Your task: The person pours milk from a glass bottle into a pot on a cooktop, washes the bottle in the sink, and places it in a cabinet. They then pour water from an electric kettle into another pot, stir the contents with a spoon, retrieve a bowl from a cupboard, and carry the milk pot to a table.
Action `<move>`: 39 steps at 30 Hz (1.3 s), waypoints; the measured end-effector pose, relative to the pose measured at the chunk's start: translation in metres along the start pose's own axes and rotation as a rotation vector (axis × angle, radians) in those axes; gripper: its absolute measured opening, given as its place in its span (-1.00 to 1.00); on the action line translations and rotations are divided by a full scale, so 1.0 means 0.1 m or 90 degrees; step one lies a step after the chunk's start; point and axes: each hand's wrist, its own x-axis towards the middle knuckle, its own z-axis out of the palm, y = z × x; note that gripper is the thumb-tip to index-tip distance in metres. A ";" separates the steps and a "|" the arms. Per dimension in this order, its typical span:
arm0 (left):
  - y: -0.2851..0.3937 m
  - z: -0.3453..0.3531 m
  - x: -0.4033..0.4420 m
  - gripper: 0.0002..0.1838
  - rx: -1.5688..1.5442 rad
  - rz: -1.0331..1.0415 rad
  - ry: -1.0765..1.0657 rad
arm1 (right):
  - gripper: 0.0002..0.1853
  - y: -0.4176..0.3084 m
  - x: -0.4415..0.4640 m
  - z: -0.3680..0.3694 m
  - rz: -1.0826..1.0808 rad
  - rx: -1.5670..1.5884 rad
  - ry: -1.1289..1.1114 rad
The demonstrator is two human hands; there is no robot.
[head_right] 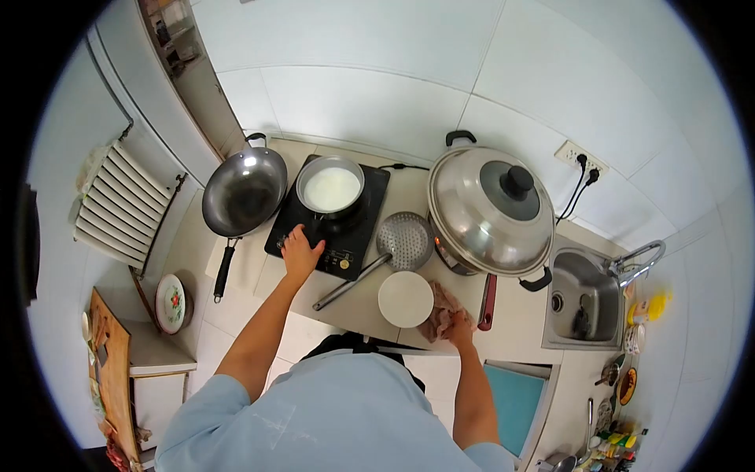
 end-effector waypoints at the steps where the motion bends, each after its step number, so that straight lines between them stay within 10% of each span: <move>1: -0.05 0.09 0.06 -0.49 -0.037 -0.086 -0.105 | -0.39 -0.11 -0.02 -0.07 0.006 0.032 0.002; 6: -0.20 0.29 0.26 -0.54 -0.532 -0.279 -0.305 | -0.53 -0.06 -0.05 -0.04 -0.008 -0.045 -0.024; 26: -0.02 -1.36 -0.04 -0.69 -0.507 -0.295 -0.184 | -0.56 -0.16 -0.21 -0.12 -0.211 -0.166 0.088; 32: -0.52 -1.97 -0.37 -0.64 -0.519 -0.342 -0.118 | -0.63 0.21 -0.08 0.02 -0.080 0.247 -0.050; 39: -1.52 -2.71 -1.00 -0.64 -0.454 -0.410 -0.064 | -0.80 0.34 -0.96 0.11 -0.099 0.300 0.275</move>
